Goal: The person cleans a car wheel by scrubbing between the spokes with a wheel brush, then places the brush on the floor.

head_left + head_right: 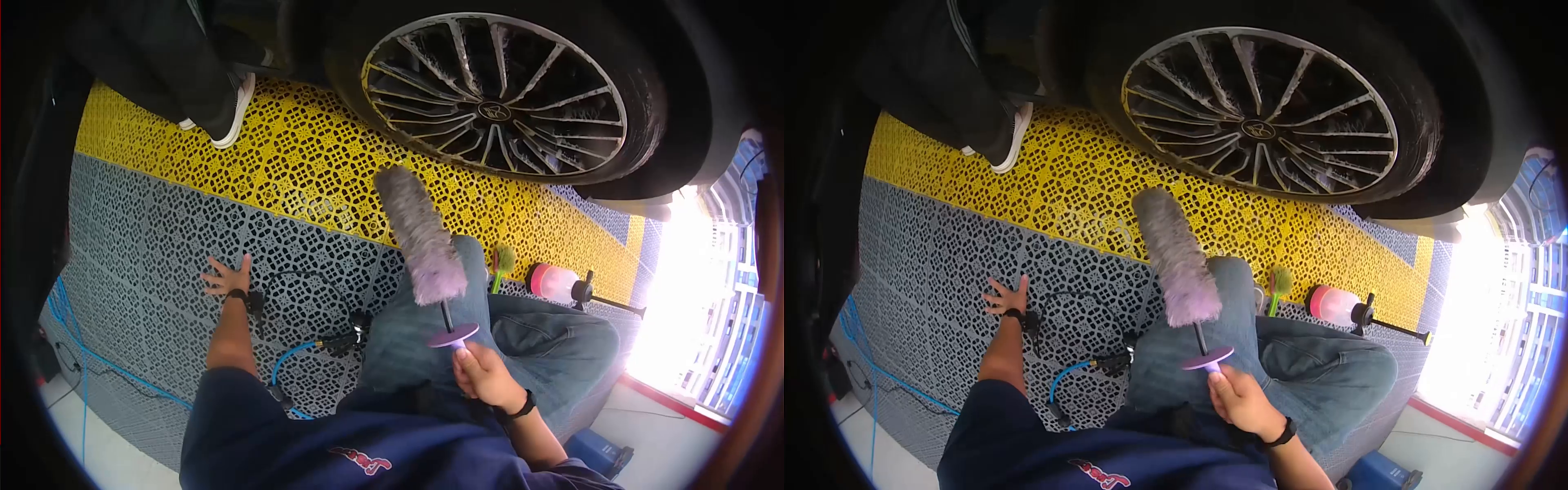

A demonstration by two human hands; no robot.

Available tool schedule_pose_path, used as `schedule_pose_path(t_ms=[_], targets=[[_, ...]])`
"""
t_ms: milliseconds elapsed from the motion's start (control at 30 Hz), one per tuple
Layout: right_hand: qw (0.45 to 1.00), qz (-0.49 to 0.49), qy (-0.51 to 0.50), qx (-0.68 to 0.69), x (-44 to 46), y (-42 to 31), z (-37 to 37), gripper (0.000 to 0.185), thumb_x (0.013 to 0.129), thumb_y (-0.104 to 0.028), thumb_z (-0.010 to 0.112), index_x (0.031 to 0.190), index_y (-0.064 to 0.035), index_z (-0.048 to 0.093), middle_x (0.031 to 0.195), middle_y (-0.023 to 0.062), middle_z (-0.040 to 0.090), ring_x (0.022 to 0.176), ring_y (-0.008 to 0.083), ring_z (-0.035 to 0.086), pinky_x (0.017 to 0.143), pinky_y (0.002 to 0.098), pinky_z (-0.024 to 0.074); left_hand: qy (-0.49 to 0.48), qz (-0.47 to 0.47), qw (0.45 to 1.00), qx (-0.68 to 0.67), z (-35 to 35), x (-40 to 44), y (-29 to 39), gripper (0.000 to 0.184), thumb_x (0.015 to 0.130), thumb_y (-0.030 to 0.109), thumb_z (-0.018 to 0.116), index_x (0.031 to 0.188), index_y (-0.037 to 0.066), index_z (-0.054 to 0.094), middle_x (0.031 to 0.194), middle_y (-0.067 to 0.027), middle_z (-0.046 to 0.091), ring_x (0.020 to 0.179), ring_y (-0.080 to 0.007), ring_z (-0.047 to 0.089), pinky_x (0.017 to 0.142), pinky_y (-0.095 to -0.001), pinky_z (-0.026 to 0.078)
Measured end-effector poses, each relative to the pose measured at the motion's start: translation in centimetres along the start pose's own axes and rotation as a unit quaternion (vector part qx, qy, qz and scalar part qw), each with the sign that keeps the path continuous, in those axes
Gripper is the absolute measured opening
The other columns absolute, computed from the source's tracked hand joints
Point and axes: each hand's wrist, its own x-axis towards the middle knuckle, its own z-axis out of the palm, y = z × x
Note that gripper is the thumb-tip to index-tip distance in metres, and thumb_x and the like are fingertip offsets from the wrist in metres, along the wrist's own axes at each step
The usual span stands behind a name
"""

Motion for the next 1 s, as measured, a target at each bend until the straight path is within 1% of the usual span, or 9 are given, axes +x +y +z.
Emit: schedule_pose_path(t_ms=[200,300,467,600,667,767,867,933,1000], targets=[[0.968,-0.195,0.036,-0.157,5.9,-3.6,-0.3,0.031,0.106,-0.025,0.041,0.085,-0.0041,0.048,0.057,-0.0014,0.050,0.047,0.0101,0.048,0.046,0.0273,0.0388,-0.008,0.011,1.000,-0.008,0.2,1.3,-0.3,0.132,0.061,0.092,0.057,0.155,0.036,-0.015,0.159,-0.0179,-0.026,0.140,-0.0562,-0.024,0.107,-0.0718,0.028],[0.991,-0.127,0.035,0.020,11.1,-10.0,1.4,0.036,0.106,-0.039,0.040,0.083,-0.0123,0.043,0.060,-0.0041,0.041,0.042,0.0074,0.036,0.036,0.0240,0.0282,0.011,0.012,1.000,0.002,1.0,1.9,-0.6,0.131,0.062,0.092,0.057,0.155,0.035,-0.015,0.159,-0.0188,-0.025,0.140,-0.0568,-0.022,0.104,-0.0756,0.026],[0.944,-0.241,-0.087,0.207,22.5,-19.6,3.9,0.036,0.104,-0.043,0.045,0.084,-0.0138,0.043,0.059,-0.0063,0.034,0.043,0.0057,0.028,0.037,0.0220,0.0202,0.003,0.018,1.000,-0.003,-0.3,0.2,0.2,0.130,0.062,0.094,0.053,0.155,0.035,-0.015,0.160,-0.0189,-0.024,0.141,-0.0572,-0.020,0.104,-0.0758,0.026],[0.931,-0.211,-0.005,0.299,18.3,-18.1,12.5,0.037,0.104,-0.045,0.043,0.083,-0.0145,0.041,0.059,-0.0068,0.031,0.042,0.0054,0.027,0.036,0.0229,0.0195,0.007,0.005,1.000,0.014,0.5,1.4,-0.4,0.127,0.066,0.091,0.055,0.154,0.038,-0.019,0.160,-0.0167,-0.026,0.143,-0.0535,-0.019,0.105,-0.0751,0.025],[0.931,-0.163,-0.048,0.324,17.8,-18.2,14.1,0.037,0.105,-0.044,0.039,0.083,-0.0145,0.040,0.059,-0.0062,0.030,0.041,0.0063,0.027,0.036,0.0238,0.0192,0.012,0.001,1.000,0.008,0.3,0.8,0.1,0.127,0.065,0.092,0.055,0.154,0.038,-0.019,0.160,-0.0171,-0.025,0.143,-0.0541,-0.019,0.105,-0.0744,0.026],[0.896,-0.302,-0.113,0.305,22.5,-23.3,13.6,0.037,0.106,-0.042,0.036,0.082,-0.0146,0.039,0.057,-0.0045,0.029,0.040,0.0076,0.026,0.035,0.0249,0.0191,0.006,0.006,1.000,0.008,0.2,0.7,-0.1,0.129,0.063,0.093,0.054,0.154,0.037,-0.019,0.160,-0.0178,-0.025,0.143,-0.0542,-0.019,0.105,-0.0745,0.026],[0.892,-0.249,-0.080,0.367,23.3,-25.5,16.2,0.038,0.106,-0.042,0.035,0.082,-0.0141,0.038,0.053,-0.0027,0.027,0.037,0.0104,0.026,0.034,0.0278,0.0210,0.000,0.019,1.000,-0.004,-0.3,0.5,0.6,0.130,0.063,0.093,0.055,0.154,0.037,-0.018,0.160,-0.0181,-0.025,0.143,-0.0544,-0.019,0.104,-0.0757,0.025],[0.898,-0.310,0.004,0.311,24.8,-21.8,16.5,0.038,0.106,-0.044,0.037,0.083,-0.0142,0.037,0.053,-0.0037,0.028,0.037,0.0102,0.028,0.034,0.0277,0.0224,-0.007,0.016,1.000,-0.018,0.1,0.0,-0.6,0.130,0.062,0.093,0.055,0.155,0.036,-0.017,0.160,-0.0183,-0.025,0.143,-0.0544,-0.019,0.103,-0.0764,0.024],[0.925,-0.257,-0.025,0.278,23.2,-17.6,14.9,0.041,0.103,-0.048,0.044,0.076,-0.0180,0.037,0.054,-0.0077,0.028,0.038,0.0064,0.028,0.034,0.0246,0.0226,0.012,0.012,1.000,-0.015,0.6,1.1,-0.3,0.130,0.063,0.092,0.055,0.155,0.036,-0.017,0.160,-0.0180,-0.025,0.143,-0.0543,-0.019,0.102,-0.0775,0.024]])
